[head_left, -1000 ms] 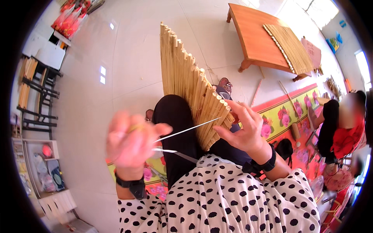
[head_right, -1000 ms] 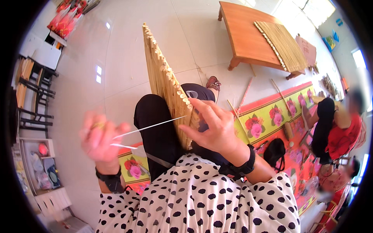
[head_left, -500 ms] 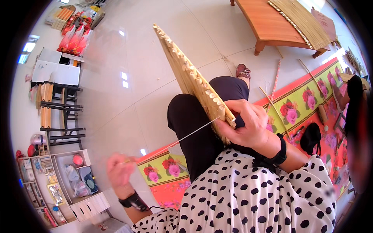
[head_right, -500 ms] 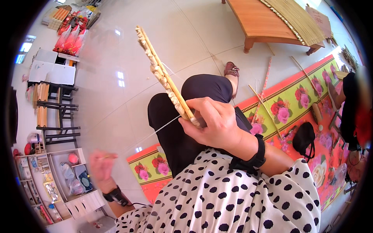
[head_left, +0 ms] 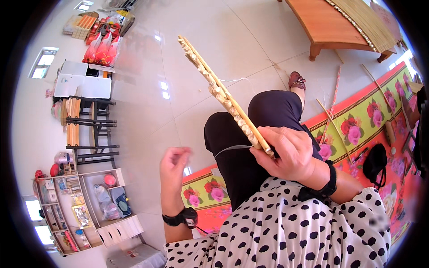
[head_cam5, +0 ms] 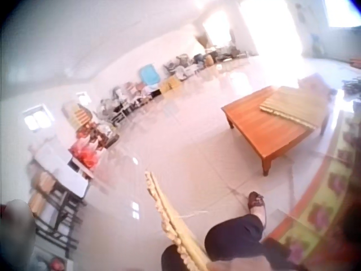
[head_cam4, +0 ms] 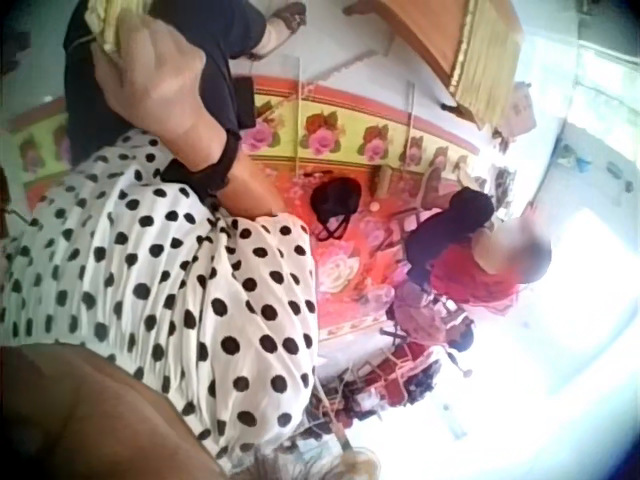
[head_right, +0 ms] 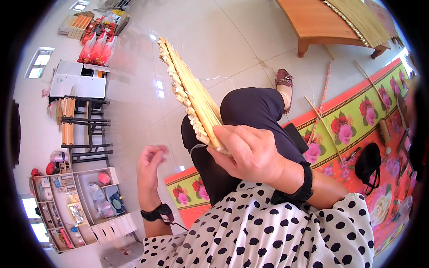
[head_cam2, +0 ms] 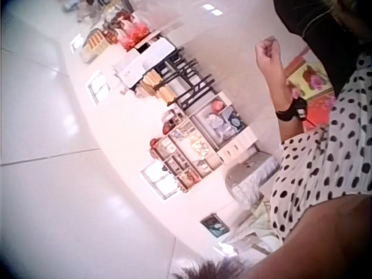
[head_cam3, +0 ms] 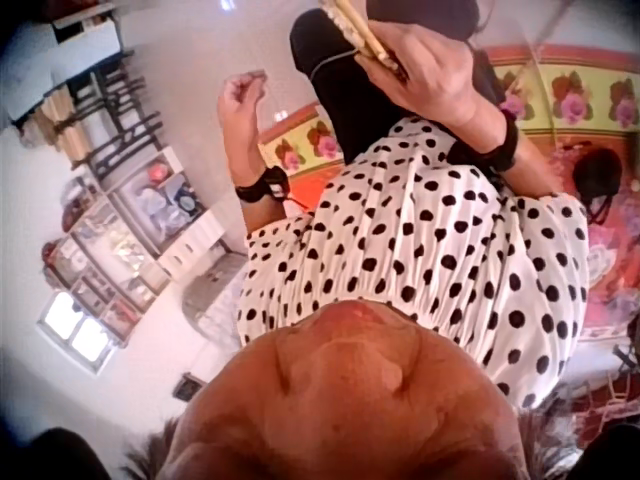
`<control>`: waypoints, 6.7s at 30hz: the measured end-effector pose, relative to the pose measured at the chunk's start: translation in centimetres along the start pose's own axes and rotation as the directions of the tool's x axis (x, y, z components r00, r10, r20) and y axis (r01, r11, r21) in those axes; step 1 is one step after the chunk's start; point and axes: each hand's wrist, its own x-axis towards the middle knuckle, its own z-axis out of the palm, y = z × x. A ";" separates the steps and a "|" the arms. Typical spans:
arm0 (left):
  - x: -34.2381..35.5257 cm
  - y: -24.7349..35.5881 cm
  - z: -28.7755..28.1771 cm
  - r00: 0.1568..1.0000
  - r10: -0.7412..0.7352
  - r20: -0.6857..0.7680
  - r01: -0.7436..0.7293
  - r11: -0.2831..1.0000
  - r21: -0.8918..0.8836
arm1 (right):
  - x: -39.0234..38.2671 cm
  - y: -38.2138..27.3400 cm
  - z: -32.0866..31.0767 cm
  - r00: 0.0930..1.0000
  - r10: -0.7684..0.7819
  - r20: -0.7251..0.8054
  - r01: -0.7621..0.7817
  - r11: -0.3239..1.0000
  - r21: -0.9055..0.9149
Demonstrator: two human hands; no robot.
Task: The person sits on a floral mat on the floor and weaves a bamboo mat by hand. They hold a bundle of bamboo strips and use a needle and thread to stitch them together, repeatedly pulling the thread through the strips to secure them.
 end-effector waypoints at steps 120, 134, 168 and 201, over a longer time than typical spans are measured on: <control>-4.8 13.3 3.8 0.734 0.596 0.325 0.078 0.401 -0.913 | 2.1 -6.0 -2.6 0.699 -0.031 0.715 -0.385 0.826 0.411; -8.0 6.7 4.5 0.128 0.955 0.267 -0.967 0.060 0.248 | 0.5 -6.1 -0.3 0.049 0.138 0.989 -0.925 -0.368 0.097; -5.2 2.2 4.2 0.537 0.804 -0.255 -0.843 0.496 -0.208 | -1.0 -3.4 -7.8 0.910 0.302 0.283 -0.300 0.953 -0.053; -3.0 5.3 9.4 0.480 0.869 0.123 -0.854 0.430 0.293 | -2.2 -2.3 -0.6 0.948 0.316 0.029 -0.301 0.925 -0.234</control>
